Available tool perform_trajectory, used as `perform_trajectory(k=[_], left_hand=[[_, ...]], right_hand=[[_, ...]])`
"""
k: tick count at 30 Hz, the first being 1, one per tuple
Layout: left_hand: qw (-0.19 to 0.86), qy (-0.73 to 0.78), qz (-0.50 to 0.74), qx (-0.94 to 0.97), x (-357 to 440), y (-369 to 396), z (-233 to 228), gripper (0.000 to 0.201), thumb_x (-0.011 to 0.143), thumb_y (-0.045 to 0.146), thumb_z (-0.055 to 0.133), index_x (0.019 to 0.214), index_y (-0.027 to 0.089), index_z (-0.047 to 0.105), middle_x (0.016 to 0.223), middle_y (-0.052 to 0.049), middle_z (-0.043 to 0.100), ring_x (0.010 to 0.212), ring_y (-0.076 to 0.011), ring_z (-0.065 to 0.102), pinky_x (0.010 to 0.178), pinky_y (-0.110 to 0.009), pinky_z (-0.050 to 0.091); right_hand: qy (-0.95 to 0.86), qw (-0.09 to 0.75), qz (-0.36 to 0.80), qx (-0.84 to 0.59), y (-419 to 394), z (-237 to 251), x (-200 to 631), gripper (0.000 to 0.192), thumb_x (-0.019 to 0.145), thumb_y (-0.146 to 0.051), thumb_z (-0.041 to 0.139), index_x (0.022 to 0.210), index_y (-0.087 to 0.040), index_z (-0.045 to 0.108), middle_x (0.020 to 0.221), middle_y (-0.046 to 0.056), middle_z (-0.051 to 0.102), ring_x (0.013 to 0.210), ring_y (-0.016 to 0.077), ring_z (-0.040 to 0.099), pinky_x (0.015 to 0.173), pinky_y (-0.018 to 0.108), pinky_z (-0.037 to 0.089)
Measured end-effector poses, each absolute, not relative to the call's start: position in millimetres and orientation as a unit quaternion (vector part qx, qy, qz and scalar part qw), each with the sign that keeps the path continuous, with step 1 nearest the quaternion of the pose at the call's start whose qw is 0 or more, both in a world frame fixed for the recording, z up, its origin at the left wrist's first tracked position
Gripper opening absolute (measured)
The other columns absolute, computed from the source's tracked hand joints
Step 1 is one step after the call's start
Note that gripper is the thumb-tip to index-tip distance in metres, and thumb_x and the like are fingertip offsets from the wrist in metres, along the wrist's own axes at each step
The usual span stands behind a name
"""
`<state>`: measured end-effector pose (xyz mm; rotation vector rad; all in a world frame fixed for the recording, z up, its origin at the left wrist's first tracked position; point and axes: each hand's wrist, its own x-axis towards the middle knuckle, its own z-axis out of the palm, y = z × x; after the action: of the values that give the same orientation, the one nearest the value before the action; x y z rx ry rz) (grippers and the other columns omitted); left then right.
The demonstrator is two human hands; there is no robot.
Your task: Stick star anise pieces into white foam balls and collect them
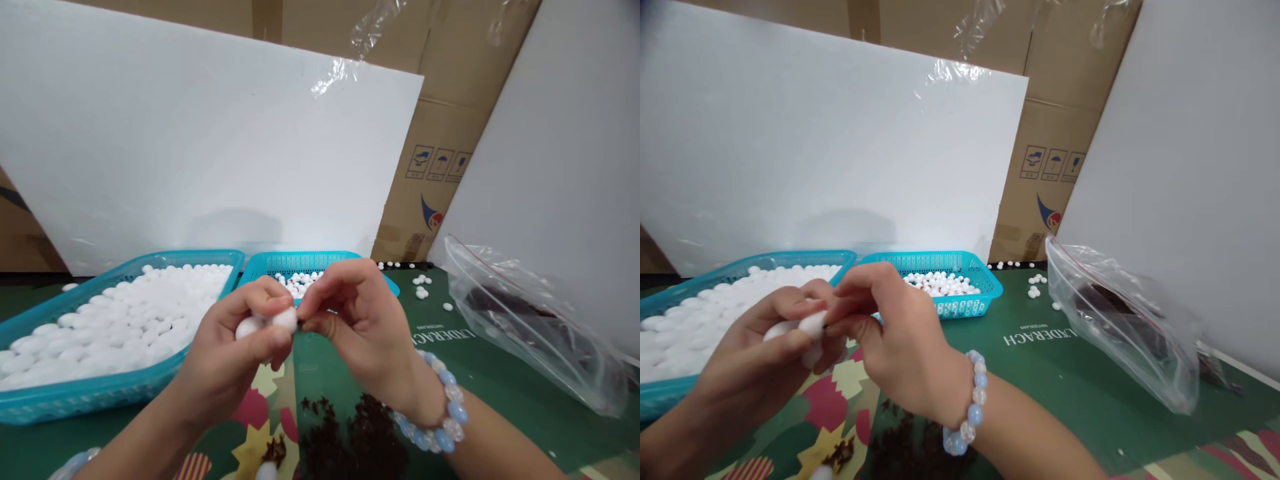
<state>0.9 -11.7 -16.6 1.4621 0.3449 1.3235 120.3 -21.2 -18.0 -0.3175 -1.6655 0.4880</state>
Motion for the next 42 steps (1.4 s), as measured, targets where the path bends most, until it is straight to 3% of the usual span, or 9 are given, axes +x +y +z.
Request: perform_trajectory(k=[7,12,19,21,25,29,32,35,42], left_hand=[[0.549,0.179,0.582,0.572,8,-15,-15,0.012,0.048,0.008,0.054,0.049,0.020,0.057,0.059,0.003,0.045,0.034,-0.0035,0.041,0.029,-0.016,0.030],[0.484,0.202,0.606,0.597,10,-15,-18,0.010,0.047,0.006,0.055,0.049,0.017,0.055,0.058,0.002,0.047,0.030,-0.0037,0.039,0.027,-0.018,0.030],[0.484,0.224,0.615,0.581,5,-5,-10,0.007,0.057,0.012,0.048,0.056,0.018,0.052,0.038,0.005,0.039,0.030,-0.0049,0.036,0.025,-0.013,0.024],[0.513,0.227,0.650,0.513,-1,0,-3,0.013,0.064,0.014,0.041,0.053,0.017,0.048,0.046,0.004,0.044,0.032,-0.0038,0.037,0.025,-0.012,0.021],[0.556,0.224,0.690,0.407,-18,6,8,0.025,0.073,0.021,0.028,0.053,0.015,0.042,0.051,0.002,0.047,0.037,-0.0029,0.035,0.028,-0.012,0.022],[0.560,0.216,0.699,0.388,-25,9,9,0.017,0.069,0.016,0.033,0.054,0.016,0.042,0.048,0.002,0.044,0.037,-0.0033,0.034,0.027,-0.011,0.022],[0.573,0.218,0.686,0.392,-24,11,5,0.011,0.065,0.014,0.036,0.064,0.017,0.047,0.048,0.002,0.043,0.036,-0.0042,0.036,0.027,-0.012,0.022],[0.583,0.234,0.672,0.392,-21,12,1,0.010,0.064,0.016,0.037,0.065,0.018,0.047,0.049,0.002,0.043,0.035,-0.0045,0.036,0.026,-0.012,0.022],[0.621,0.276,0.619,0.394,-5,9,-10,0.006,0.064,0.019,0.042,0.060,0.015,0.045,0.050,0.003,0.044,0.035,-0.0039,0.039,0.026,-0.012,0.024]], right_hand=[[-0.744,0.599,0.228,-0.189,-21,-16,125,0.027,0.063,0.002,0.041,0.070,-0.023,0.036,0.063,-0.006,0.045,0.060,0.0053,0.050,0.052,0.016,0.042],[-0.755,0.572,0.250,-0.199,-16,-14,128,0.029,0.061,0.004,0.042,0.069,-0.023,0.036,0.059,-0.008,0.044,0.056,0.0045,0.048,0.052,0.016,0.040],[-0.705,0.601,0.259,-0.273,-3,-12,132,0.025,0.058,-0.013,0.053,0.073,-0.022,0.035,0.055,-0.009,0.041,0.052,0.0048,0.046,0.049,0.016,0.040],[-0.769,0.500,0.237,-0.322,0,-15,131,0.021,0.059,-0.016,0.054,0.072,-0.021,0.038,0.058,-0.007,0.045,0.054,0.0059,0.048,0.047,0.017,0.040],[-0.940,0.173,0.112,-0.274,-7,-30,114,0.020,0.054,-0.018,0.061,0.072,-0.017,0.052,0.070,0.000,0.056,0.063,0.0126,0.052,0.051,0.021,0.041],[-0.978,0.075,-0.050,-0.188,-23,-53,92,0.008,0.054,-0.021,0.061,0.058,-0.017,0.056,0.053,0.001,0.055,0.051,0.0121,0.048,0.052,0.026,0.039],[-0.979,0.083,-0.080,-0.167,-27,-58,86,0.010,0.053,-0.019,0.060,0.046,-0.017,0.053,0.044,0.001,0.052,0.043,0.0107,0.043,0.051,0.028,0.038],[-0.975,0.139,-0.057,-0.165,-24,-49,92,0.009,0.057,-0.021,0.059,0.051,-0.016,0.055,0.051,0.003,0.054,0.050,0.0125,0.046,0.050,0.027,0.039],[-0.834,0.494,0.089,-0.228,-15,-16,118,0.003,0.066,-0.014,0.050,0.068,-0.015,0.051,0.066,0.001,0.055,0.063,0.0089,0.050,0.055,0.020,0.043]])
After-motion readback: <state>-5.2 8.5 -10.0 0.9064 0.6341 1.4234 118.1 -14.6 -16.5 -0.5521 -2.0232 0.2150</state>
